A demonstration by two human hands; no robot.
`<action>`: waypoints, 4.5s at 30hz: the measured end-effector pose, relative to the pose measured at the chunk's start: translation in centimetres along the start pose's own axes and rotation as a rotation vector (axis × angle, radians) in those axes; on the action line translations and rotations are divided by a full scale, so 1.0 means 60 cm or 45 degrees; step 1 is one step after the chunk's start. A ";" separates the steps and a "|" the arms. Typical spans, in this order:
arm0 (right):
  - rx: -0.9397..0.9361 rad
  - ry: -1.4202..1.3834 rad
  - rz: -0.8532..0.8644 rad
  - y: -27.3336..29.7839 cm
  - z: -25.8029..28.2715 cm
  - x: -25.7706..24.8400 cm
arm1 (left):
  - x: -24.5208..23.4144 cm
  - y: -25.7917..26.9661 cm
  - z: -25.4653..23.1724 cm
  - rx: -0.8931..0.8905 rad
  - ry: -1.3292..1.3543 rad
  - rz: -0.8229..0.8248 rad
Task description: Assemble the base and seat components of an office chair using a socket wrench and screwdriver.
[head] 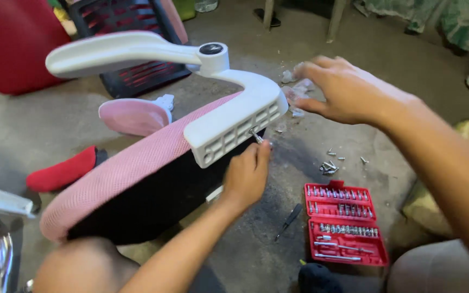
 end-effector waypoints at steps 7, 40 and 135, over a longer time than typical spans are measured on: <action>-0.900 0.398 -0.530 -0.079 0.052 0.081 | -0.024 -0.002 -0.042 -0.133 -0.512 0.074; -0.337 -0.310 0.126 -0.065 0.287 0.102 | -0.185 0.137 0.135 0.551 -0.157 -1.198; -0.421 -0.759 0.543 0.077 0.283 0.192 | -0.314 0.268 -0.009 0.033 0.001 -0.620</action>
Point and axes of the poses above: each hand's wrist, its own y-axis away from the middle knuckle, its own x-axis out of the palm, z = x × y, the point moved 5 cm from there along -y, towards the middle knuckle, and after that the axes turned 3 degrees about z, right-handed, at the moved point
